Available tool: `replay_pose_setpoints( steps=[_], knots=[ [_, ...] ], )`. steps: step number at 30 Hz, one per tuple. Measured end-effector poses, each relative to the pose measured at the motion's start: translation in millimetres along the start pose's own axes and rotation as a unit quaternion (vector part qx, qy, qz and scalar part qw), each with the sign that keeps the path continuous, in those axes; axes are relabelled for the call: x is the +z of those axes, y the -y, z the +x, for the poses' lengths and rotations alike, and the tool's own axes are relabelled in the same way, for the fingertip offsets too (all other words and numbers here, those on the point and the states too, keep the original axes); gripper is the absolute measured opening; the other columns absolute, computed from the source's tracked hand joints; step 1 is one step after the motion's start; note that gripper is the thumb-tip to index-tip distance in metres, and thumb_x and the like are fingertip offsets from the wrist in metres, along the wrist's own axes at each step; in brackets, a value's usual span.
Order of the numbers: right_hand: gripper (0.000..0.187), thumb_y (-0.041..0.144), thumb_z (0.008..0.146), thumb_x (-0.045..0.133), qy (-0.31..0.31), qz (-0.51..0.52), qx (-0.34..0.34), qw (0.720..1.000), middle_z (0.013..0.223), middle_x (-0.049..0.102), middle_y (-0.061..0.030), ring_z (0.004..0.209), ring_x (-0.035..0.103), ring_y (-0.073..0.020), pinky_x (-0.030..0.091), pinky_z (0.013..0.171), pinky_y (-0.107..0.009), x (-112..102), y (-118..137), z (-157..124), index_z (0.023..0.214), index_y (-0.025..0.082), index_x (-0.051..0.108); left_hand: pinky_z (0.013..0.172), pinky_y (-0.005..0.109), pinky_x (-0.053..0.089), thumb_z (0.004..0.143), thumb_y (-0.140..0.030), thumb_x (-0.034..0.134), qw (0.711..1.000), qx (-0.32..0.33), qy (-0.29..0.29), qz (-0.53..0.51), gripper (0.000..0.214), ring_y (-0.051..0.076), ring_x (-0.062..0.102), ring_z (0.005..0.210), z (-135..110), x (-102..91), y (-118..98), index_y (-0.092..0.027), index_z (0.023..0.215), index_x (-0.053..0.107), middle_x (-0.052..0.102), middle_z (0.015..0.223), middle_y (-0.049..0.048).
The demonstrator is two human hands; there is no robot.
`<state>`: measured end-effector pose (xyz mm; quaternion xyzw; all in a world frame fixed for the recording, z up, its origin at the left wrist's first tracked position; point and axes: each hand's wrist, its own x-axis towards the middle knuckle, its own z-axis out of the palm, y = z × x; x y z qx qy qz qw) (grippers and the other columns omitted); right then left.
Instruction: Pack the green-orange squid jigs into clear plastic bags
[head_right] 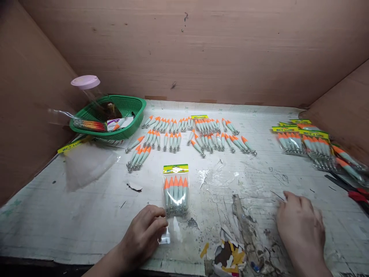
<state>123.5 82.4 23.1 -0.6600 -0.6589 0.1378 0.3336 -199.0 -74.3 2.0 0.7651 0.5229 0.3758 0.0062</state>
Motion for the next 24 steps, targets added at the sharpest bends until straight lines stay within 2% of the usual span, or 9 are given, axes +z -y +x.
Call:
replay_pose_setpoints(
  steps=[2, 3, 4, 6, 9, 11, 14, 18, 24],
  knots=[
    [0.026, 0.038, 0.086, 0.047, 0.044, -0.033, -0.181, 0.982, 0.091, 0.059, -0.0153, 0.092, 0.056, -0.0297, 0.047, 0.074, -0.046, 6, 13, -11, 0.092, 0.019, 0.063, 0.066, 0.029, 0.048, 0.079, -0.001, 0.05, 0.998, 0.046, -0.002, 0.04, 0.016, 0.017, 0.054, 0.076, 4, -2.3, -1, -0.014, 0.082, 0.059, 0.065, 0.084, 0.0085],
    [0.026, 0.032, 0.089, 0.043, 0.088, -0.046, -0.31, 0.946, 0.099, 0.059, -0.0153, 0.095, 0.055, -0.0283, 0.047, 0.077, -0.045, 13, 26, -22, 0.102, 0.019, 0.062, 0.068, 0.03, 0.048, 0.081, -0.002, 0.05, 0.996, 0.076, -0.007, 0.056, 0.016, 0.017, 0.054, 0.078, 6, -4.0, -1, -0.014, 0.082, 0.06, 0.067, 0.084, 0.0077],
    [0.025, 0.031, 0.09, 0.044, 0.128, -0.035, -0.389, 0.912, 0.104, 0.061, -0.0122, 0.096, 0.056, -0.0252, 0.049, 0.076, -0.04, 21, 40, -35, 0.105, 0.022, 0.062, 0.07, 0.03, 0.048, 0.082, -0.003, 0.049, 0.993, 0.102, -0.014, 0.065, 0.016, 0.017, 0.055, 0.079, 8, -5.7, 0, -0.014, 0.081, 0.061, 0.068, 0.083, 0.0067],
    [0.025, 0.024, 0.093, 0.042, 0.169, -0.006, -0.488, 0.856, 0.103, 0.064, -0.0059, 0.092, 0.057, -0.0193, 0.051, 0.075, -0.032, 39, 69, -60, 0.109, 0.025, 0.061, 0.069, 0.029, 0.047, 0.085, -0.004, 0.048, 0.99, 0.122, -0.034, 0.066, 0.018, 0.016, 0.055, 0.077, 12, -8.5, 0, -0.014, 0.079, 0.061, 0.069, 0.08, 0.0051],
    [0.031, 0.009, 0.095, 0.031, 0.178, 0.068, -0.572, 0.798, 0.094, 0.068, -0.0105, 0.084, 0.058, -0.0187, 0.051, 0.076, -0.032, 57, 98, -80, 0.106, 0.009, 0.06, 0.07, 0.03, 0.047, 0.086, -0.005, 0.047, 0.994, 0.087, -0.042, 0.042, 0.018, 0.015, 0.056, 0.077, 11, -10.8, 2, -0.014, 0.078, 0.061, 0.069, 0.077, 0.0045],
    [0.031, 0.008, 0.095, 0.029, 0.19, 0.122, -0.57, 0.79, 0.089, 0.067, -0.0129, 0.082, 0.058, -0.0186, 0.05, 0.074, -0.031, 62, 101, -80, 0.1, 0.006, 0.059, 0.071, 0.03, 0.046, 0.086, -0.006, 0.047, 0.997, 0.056, -0.041, 0.021, 0.018, 0.015, 0.058, 0.078, 7, -11.0, 3, -0.014, 0.078, 0.06, 0.069, 0.076, 0.0043],
    [0.027, 0.009, 0.095, 0.031, 0.238, 0.188, -0.526, 0.794, 0.09, 0.065, -0.0128, 0.08, 0.057, -0.0175, 0.05, 0.068, -0.029, 62, 93, -77, 0.097, 0.01, 0.058, 0.069, 0.029, 0.045, 0.086, -0.006, 0.047, 0.999, 0.003, -0.042, -0.003, 0.017, 0.015, 0.057, 0.077, -3, -8.4, 3, -0.016, 0.08, 0.059, 0.07, 0.078, 0.0034],
    [0.02, 0.009, 0.092, 0.036, 0.293, 0.195, -0.423, 0.835, 0.086, 0.063, -0.0092, 0.075, 0.055, -0.016, 0.05, 0.064, -0.027, 60, 85, -83, 0.093, 0.016, 0.055, 0.067, 0.029, 0.043, 0.087, -0.007, 0.043, 0.998, -0.05, -0.025, -0.019, 0.019, 0.016, 0.056, 0.073, -16, 0.5, -2, -0.019, 0.08, 0.057, 0.069, 0.076, 0.003],
    [0.016, 0.014, 0.091, 0.041, 0.277, 0.197, -0.333, 0.879, 0.077, 0.062, -0.0048, 0.069, 0.057, -0.0161, 0.047, 0.062, -0.027, 62, 90, -95, 0.089, 0.021, 0.055, 0.06, 0.028, 0.04, 0.087, -0.012, 0.048, 0.991, -0.127, -0.012, -0.029, 0.014, 0.015, 0.053, 0.064, -12, 3.6, -10, -0.02, 0.076, 0.05, 0.06, 0.067, 0.001]
  ],
)
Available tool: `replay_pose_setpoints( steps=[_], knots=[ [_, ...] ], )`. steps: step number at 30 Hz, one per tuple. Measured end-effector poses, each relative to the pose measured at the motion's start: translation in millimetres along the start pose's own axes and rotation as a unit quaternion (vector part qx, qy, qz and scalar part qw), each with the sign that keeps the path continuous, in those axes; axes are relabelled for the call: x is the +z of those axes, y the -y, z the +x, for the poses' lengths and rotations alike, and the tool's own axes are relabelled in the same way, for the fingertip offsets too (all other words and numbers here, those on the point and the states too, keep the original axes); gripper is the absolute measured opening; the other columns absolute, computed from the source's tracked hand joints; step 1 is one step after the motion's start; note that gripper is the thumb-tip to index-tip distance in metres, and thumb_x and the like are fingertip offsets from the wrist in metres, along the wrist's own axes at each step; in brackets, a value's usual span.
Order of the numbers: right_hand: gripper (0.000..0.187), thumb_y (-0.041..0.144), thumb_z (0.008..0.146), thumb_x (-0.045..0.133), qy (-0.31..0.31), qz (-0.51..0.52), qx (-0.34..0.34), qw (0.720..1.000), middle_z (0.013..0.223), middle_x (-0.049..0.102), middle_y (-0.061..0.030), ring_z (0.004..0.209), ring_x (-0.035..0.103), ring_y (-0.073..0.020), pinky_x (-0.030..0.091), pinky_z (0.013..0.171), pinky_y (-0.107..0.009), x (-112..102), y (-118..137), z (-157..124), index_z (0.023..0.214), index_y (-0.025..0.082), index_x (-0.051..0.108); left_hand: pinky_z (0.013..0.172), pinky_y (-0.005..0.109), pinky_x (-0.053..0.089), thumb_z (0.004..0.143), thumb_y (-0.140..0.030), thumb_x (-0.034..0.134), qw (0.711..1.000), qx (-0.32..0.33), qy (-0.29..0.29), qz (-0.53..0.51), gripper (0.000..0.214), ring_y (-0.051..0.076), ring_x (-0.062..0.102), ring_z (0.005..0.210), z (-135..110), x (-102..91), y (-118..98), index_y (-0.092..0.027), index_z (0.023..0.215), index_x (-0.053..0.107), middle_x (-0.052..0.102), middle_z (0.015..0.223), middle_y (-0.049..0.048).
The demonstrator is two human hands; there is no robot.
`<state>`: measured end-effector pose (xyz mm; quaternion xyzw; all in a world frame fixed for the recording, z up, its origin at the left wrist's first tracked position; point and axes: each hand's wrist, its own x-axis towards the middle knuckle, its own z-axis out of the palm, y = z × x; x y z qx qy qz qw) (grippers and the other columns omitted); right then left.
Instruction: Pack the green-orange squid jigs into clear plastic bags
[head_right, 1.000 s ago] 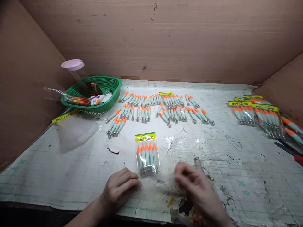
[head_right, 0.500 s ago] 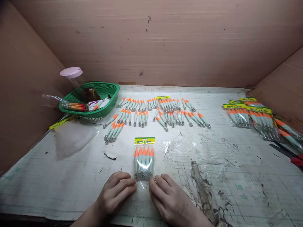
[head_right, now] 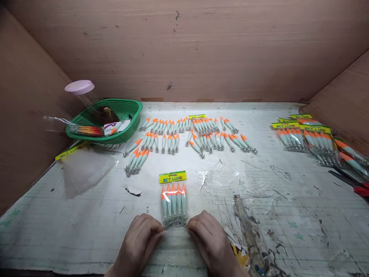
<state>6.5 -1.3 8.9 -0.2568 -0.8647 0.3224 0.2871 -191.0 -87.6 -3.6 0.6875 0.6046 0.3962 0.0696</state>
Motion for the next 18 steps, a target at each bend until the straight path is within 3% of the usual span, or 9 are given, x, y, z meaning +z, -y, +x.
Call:
replay_pose_setpoints(
  steps=[4, 9, 15, 18],
  knots=[
    [0.017, 0.02, 0.092, 0.042, -0.058, 0.014, 0.119, 0.991, 0.068, 0.056, -0.0009, 0.063, 0.056, -0.0138, 0.045, 0.057, -0.023, 9, 4, 3, 0.078, 0.021, 0.053, 0.058, 0.025, 0.043, 0.087, -0.013, 0.05, 0.995, -0.098, 0.019, 0.006, 0.013, 0.014, 0.053, 0.064, 5, 0.3, -3, -0.02, 0.077, 0.051, 0.058, 0.068, 0.0004],
    [0.022, 0.029, 0.093, 0.043, -0.105, 0.017, 0.2, 0.974, 0.067, 0.056, -0.0004, 0.06, 0.055, -0.0133, 0.043, 0.055, -0.022, 20, 8, 8, 0.075, 0.02, 0.052, 0.057, 0.026, 0.046, 0.089, -0.022, 0.049, 0.98, -0.197, 0.014, 0.003, 0.013, 0.015, 0.057, 0.064, 6, 6.1, -6, -0.02, 0.077, 0.053, 0.06, 0.069, 0.0004],
    [0.029, 0.039, 0.091, 0.041, -0.124, -0.006, 0.28, 0.952, 0.062, 0.054, -0.0006, 0.053, 0.051, -0.0134, 0.04, 0.049, -0.023, 30, 9, 17, 0.07, 0.021, 0.049, 0.051, 0.025, 0.044, 0.089, -0.027, 0.048, 0.97, -0.243, 0.006, 0.032, 0.02, 0.014, 0.057, 0.057, 18, 9.9, -12, -0.02, 0.07, 0.052, 0.06, 0.061, -0.0006],
    [0.027, 0.038, 0.087, 0.045, -0.111, -0.053, 0.3, 0.946, 0.056, 0.049, 0.0018, 0.049, 0.048, -0.0135, 0.037, 0.046, -0.024, 31, 8, 24, 0.065, 0.023, 0.042, 0.046, 0.023, 0.041, 0.085, -0.027, 0.05, 0.963, -0.262, 0.03, 0.058, 0.024, 0.014, 0.055, 0.051, 27, 10.2, -12, -0.021, 0.062, 0.048, 0.055, 0.054, -0.0021]
  ],
)
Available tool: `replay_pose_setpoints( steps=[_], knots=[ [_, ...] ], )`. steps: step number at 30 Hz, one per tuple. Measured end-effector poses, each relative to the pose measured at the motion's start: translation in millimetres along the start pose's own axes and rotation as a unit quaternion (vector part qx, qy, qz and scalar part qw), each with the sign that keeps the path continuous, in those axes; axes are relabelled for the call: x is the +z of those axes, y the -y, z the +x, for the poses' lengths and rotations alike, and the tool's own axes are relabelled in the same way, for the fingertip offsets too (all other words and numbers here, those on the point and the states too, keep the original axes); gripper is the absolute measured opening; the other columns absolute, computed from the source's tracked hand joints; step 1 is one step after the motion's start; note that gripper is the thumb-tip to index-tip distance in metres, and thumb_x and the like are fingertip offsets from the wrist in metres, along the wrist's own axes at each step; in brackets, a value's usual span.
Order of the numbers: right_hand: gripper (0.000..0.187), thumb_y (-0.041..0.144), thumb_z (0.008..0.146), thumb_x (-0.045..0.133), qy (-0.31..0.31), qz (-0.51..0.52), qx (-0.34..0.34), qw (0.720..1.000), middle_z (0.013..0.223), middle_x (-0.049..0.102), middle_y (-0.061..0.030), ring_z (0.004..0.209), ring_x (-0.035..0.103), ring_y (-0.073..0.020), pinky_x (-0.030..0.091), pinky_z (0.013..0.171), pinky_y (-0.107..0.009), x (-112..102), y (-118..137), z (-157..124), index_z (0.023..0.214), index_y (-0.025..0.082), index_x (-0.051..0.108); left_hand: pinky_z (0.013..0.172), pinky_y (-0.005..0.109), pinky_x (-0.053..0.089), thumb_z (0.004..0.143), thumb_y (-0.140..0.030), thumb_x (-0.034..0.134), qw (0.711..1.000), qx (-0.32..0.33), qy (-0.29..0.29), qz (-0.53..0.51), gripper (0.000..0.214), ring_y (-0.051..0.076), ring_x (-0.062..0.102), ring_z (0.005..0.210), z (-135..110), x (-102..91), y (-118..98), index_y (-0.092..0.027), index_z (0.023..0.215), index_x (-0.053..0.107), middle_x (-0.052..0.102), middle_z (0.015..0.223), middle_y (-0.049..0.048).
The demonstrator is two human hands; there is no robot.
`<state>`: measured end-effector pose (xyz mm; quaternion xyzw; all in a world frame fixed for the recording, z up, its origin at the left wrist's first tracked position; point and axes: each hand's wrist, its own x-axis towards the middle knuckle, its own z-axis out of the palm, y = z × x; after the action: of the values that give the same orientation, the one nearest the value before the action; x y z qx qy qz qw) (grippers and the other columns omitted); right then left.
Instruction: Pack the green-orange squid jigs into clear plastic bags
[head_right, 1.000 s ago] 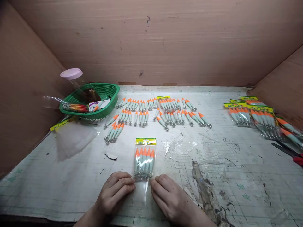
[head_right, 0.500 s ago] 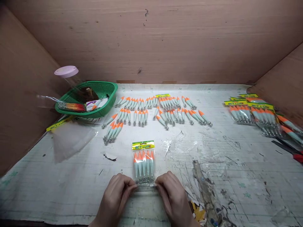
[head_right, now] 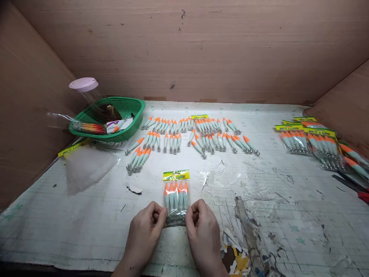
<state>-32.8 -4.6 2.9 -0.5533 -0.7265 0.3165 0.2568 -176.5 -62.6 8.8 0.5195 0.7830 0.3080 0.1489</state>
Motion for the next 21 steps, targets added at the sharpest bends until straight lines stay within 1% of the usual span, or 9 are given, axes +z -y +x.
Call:
replay_pose_setpoints(
  steps=[5, 9, 12, 14, 15, 17, 19, 20, 21],
  knots=[
    [0.016, 0.031, 0.086, 0.041, -0.02, -0.03, -0.033, 0.999, 0.072, 0.054, -0.003, 0.062, 0.054, -0.0171, 0.042, 0.055, -0.028, -7, -3, 13, 0.074, 0.022, 0.049, 0.049, 0.023, 0.043, 0.079, -0.022, 0.051, 0.999, 0.023, -0.005, 0.031, 0.018, 0.011, 0.054, 0.052, 10, -5.9, -3, -0.02, 0.061, 0.048, 0.052, 0.067, -0.0001],
    [0.024, 0.043, 0.084, 0.052, 0.019, 0.028, -0.005, 0.999, 0.073, 0.054, -0.0031, 0.067, 0.054, -0.0181, 0.044, 0.061, -0.03, -5, -2, 14, 0.073, 0.021, 0.052, 0.047, 0.025, 0.042, 0.079, -0.034, 0.054, 0.999, -0.003, 0.017, 0.049, 0.021, 0.014, 0.056, 0.055, 14, -8.0, -6, -0.02, 0.063, 0.05, 0.053, 0.07, 0.0009],
    [0.03, 0.05, 0.081, 0.055, 0.029, 0.151, 0.027, 0.988, 0.07, 0.052, -0.0008, 0.067, 0.054, -0.017, 0.046, 0.06, -0.029, 2, 0, 8, 0.074, 0.021, 0.048, 0.049, 0.024, 0.044, 0.084, -0.036, 0.049, 0.999, 0.006, 0.038, -0.024, 0.028, 0.014, 0.056, 0.057, 16, -5.7, -8, -0.02, 0.061, 0.047, 0.052, 0.065, 0.0],
    [0.032, 0.053, 0.082, 0.053, 0.047, 0.266, 0.052, 0.961, 0.068, 0.052, 0.0009, 0.063, 0.055, -0.0151, 0.047, 0.057, -0.027, -5, -6, 12, 0.078, 0.021, 0.046, 0.049, 0.023, 0.044, 0.089, -0.035, 0.042, 0.993, 0.032, 0.054, -0.097, 0.032, 0.013, 0.054, 0.054, 16, -6.5, -9, -0.021, 0.062, 0.046, 0.051, 0.061, -0.0009],
    [0.033, 0.054, 0.081, 0.053, 0.043, 0.303, 0.067, 0.95, 0.068, 0.052, 0.0014, 0.062, 0.056, -0.0146, 0.048, 0.055, -0.027, -18, -11, 18, 0.081, 0.022, 0.046, 0.048, 0.022, 0.044, 0.091, -0.036, 0.04, 0.99, 0.044, 0.059, -0.118, 0.031, 0.012, 0.053, 0.053, 17, -8.7, -9, -0.021, 0.064, 0.047, 0.052, 0.061, -0.0011],
    [0.035, 0.056, 0.078, 0.056, -0.015, 0.304, 0.095, 0.948, 0.068, 0.055, 0.0009, 0.06, 0.059, -0.0153, 0.05, 0.054, -0.028, -63, -25, 39, 0.086, 0.022, 0.048, 0.047, 0.022, 0.044, 0.092, -0.035, 0.039, 0.989, 0.069, 0.065, -0.114, 0.026, 0.012, 0.053, 0.052, 21, -16.6, -8, -0.021, 0.074, 0.052, 0.054, 0.063, -0.0011],
    [0.04, 0.059, 0.075, 0.057, -0.143, 0.19, 0.096, 0.966, 0.076, 0.062, -0.0044, 0.066, 0.064, -0.0192, 0.054, 0.057, -0.032, -131, -42, 70, 0.089, 0.023, 0.05, 0.048, 0.023, 0.045, 0.091, -0.033, 0.042, 0.99, 0.11, 0.061, -0.064, 0.018, 0.012, 0.055, 0.053, 30, -26.0, -7, -0.021, 0.083, 0.054, 0.058, 0.069, -0.0002],
    [0.043, 0.064, 0.077, 0.049, -0.22, 0.097, 0.094, 0.966, 0.079, 0.064, -0.0087, 0.067, 0.066, -0.0211, 0.054, 0.057, -0.034, -168, -50, 87, 0.089, 0.022, 0.052, 0.048, 0.024, 0.045, 0.089, -0.031, 0.045, 0.988, 0.14, 0.055, -0.031, 0.015, 0.013, 0.056, 0.054, 36, -29.5, -7, -0.021, 0.084, 0.054, 0.06, 0.072, 0.0004],
    [0.047, 0.065, 0.08, 0.043, -0.254, 0.054, 0.1, 0.96, 0.083, 0.065, -0.0143, 0.068, 0.067, -0.0231, 0.054, 0.058, -0.037, -202, -57, 103, 0.09, 0.02, 0.053, 0.049, 0.024, 0.046, 0.088, -0.028, 0.047, 0.983, 0.176, 0.047, 0.003, 0.011, 0.014, 0.058, 0.057, 45, -31.2, -7, -0.021, 0.084, 0.055, 0.061, 0.075, 0.0012]
  ],
)
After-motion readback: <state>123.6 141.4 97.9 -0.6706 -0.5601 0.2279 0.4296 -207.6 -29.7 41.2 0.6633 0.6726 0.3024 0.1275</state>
